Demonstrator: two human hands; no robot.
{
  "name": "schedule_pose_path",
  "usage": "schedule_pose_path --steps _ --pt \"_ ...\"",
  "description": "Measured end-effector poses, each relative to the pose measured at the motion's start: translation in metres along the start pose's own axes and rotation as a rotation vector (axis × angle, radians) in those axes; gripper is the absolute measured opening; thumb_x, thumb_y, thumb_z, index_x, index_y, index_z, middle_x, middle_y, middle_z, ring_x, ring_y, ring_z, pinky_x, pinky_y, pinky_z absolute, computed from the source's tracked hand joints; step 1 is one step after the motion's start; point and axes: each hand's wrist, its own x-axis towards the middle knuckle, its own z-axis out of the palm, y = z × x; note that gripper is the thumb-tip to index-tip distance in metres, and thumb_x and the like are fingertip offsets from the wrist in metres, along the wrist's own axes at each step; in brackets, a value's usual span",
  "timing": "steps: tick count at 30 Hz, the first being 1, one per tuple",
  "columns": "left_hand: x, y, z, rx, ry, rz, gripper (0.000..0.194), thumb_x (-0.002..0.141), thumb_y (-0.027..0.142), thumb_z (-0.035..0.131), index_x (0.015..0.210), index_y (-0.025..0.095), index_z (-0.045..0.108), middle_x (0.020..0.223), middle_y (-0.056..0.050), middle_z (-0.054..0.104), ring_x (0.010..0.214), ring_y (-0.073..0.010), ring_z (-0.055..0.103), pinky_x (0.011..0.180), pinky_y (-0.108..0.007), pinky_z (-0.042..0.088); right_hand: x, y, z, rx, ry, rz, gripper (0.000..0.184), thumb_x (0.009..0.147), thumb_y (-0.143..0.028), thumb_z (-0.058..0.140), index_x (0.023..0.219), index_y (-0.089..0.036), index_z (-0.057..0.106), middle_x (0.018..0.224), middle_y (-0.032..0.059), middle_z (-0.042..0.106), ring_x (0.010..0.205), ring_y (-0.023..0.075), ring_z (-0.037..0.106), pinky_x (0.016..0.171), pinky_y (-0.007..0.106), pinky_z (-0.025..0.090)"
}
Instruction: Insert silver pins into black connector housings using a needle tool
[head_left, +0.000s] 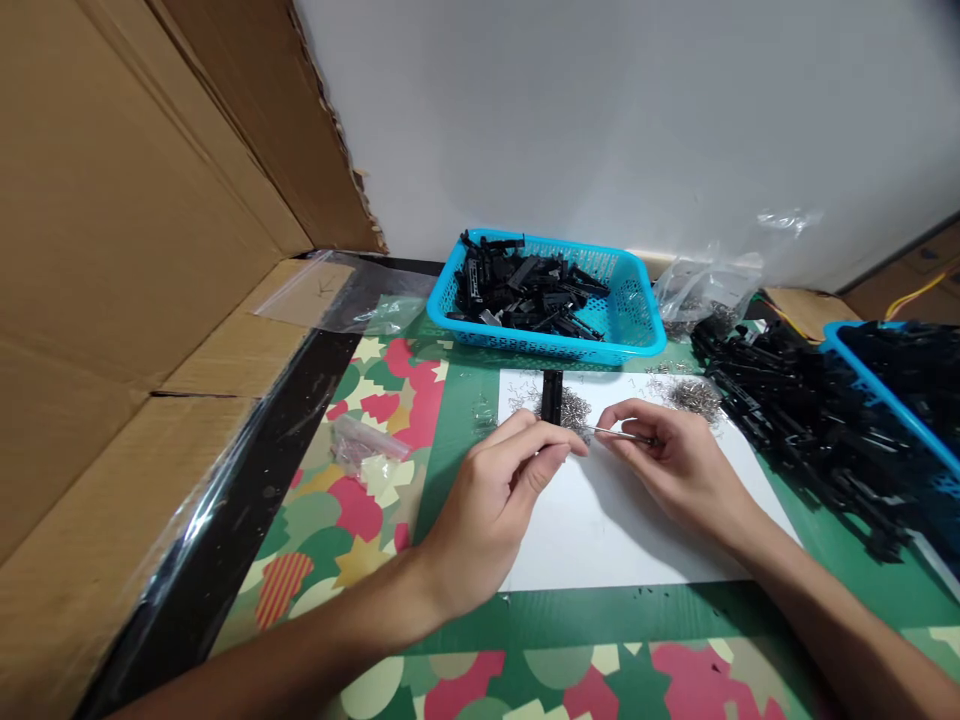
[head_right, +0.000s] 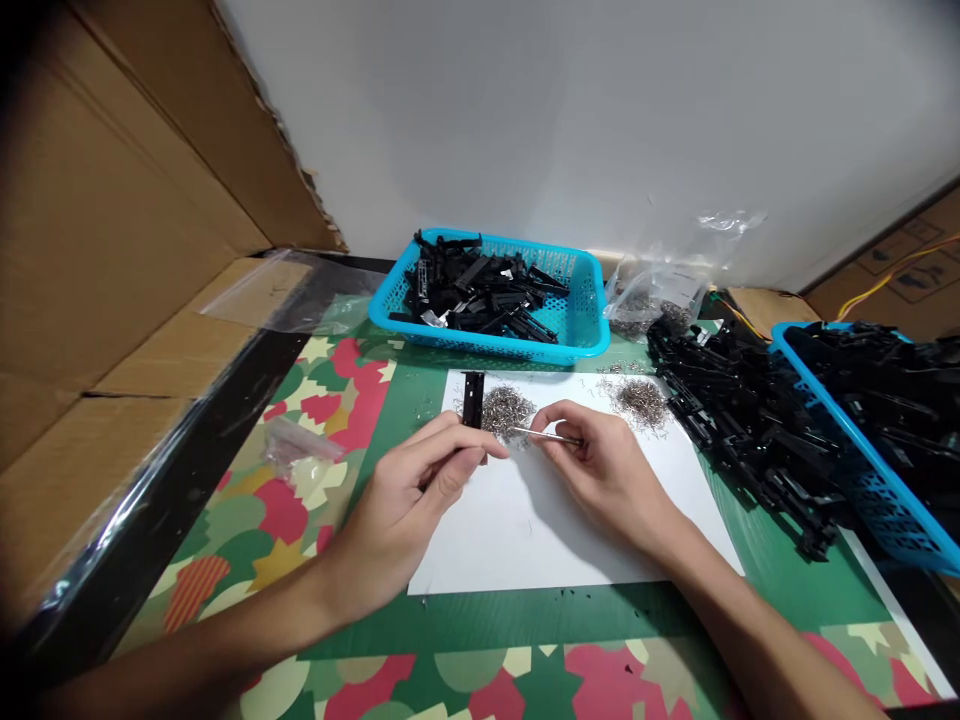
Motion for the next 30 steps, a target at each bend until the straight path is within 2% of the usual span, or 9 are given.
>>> schedule_pose_path --steps 3,6,8,12,18,23,26,30 --pt "0.0 -0.001 0.001 0.005 0.007 -0.027 0.025 0.113 0.027 0.054 0.108 0.023 0.078 0.093 0.001 0.063 0.079 -0.0133 0.057 0.074 -0.027 0.043 -0.001 -0.005 -0.001 0.25 -0.007 0.049 0.024 0.099 -0.041 0.073 0.094 -0.018 0.071 0.069 -0.0015 0.056 0.059 0.0112 0.04 0.052 0.025 0.028" --pt "-0.001 -0.003 0.003 -0.011 0.001 -0.054 0.02 0.111 0.031 0.059 0.108 0.023 0.078 0.094 0.001 0.063 0.076 -0.0122 0.056 0.068 -0.025 0.041 -0.004 -0.009 0.001 0.445 -0.072 0.078 0.023 0.095 -0.038 0.081 0.092 -0.018 0.07 0.06 -0.0074 0.042 0.054 0.0087 0.027 0.049 0.024 0.02" --pt "-0.002 -0.003 0.003 -0.03 -0.007 -0.067 0.016 0.109 0.033 0.064 0.11 0.024 0.077 0.095 0.002 0.063 0.073 -0.011 0.053 0.065 -0.024 0.04 -0.007 -0.01 0.005 0.571 -0.139 0.091 0.022 0.092 -0.035 0.084 0.09 -0.019 0.069 0.059 -0.0093 0.036 0.054 0.0081 0.024 0.049 0.024 0.018" --pt "-0.002 -0.003 0.004 -0.062 -0.014 -0.041 0.013 0.105 0.034 0.07 0.108 0.023 0.077 0.092 0.003 0.059 0.067 -0.0095 0.049 0.062 -0.023 0.039 -0.009 -0.009 0.015 0.686 -0.199 0.111 0.022 0.095 -0.035 0.082 0.091 -0.019 0.069 0.059 -0.0098 0.034 0.054 0.0075 0.023 0.049 0.023 0.017" --pt "-0.003 -0.002 0.006 -0.053 -0.001 -0.015 0.014 0.108 0.029 0.065 0.101 0.02 0.072 0.094 0.002 0.06 0.07 -0.0098 0.051 0.065 -0.024 0.04 -0.01 -0.009 0.02 0.666 -0.234 0.141 0.023 0.096 -0.038 0.081 0.095 -0.018 0.071 0.06 -0.009 0.038 0.054 0.0068 0.022 0.048 0.022 0.016" --pt "-0.002 -0.001 0.004 -0.006 0.006 -0.024 0.013 0.109 0.027 0.063 0.101 0.02 0.072 0.093 0.003 0.058 0.073 -0.0101 0.055 0.067 -0.024 0.041 -0.012 -0.012 0.013 0.481 -0.129 0.087 0.026 0.096 -0.043 0.08 0.103 -0.018 0.077 0.059 -0.0086 0.035 0.054 0.0077 0.023 0.049 0.023 0.016" --pt "-0.002 -0.001 0.002 0.028 -0.008 -0.019 0.013 0.109 0.026 0.063 0.101 0.02 0.071 0.092 0.003 0.057 0.071 -0.0097 0.052 0.066 -0.024 0.04 -0.013 -0.014 0.012 0.373 -0.081 0.059 0.024 0.093 -0.042 0.082 0.096 -0.018 0.08 0.059 -0.0064 0.039 0.055 0.0086 0.028 0.05 0.024 0.019" --pt "-0.003 -0.003 0.001 0.057 -0.042 -0.007 0.012 0.109 0.024 0.062 0.102 0.02 0.07 0.095 0.003 0.056 0.07 -0.0095 0.05 0.067 -0.025 0.04 -0.012 -0.017 0.012 0.316 -0.093 0.048 0.022 0.091 -0.04 0.083 0.091 -0.018 0.081 0.057 -0.0061 0.039 0.054 0.0088 0.027 0.049 0.024 0.019"
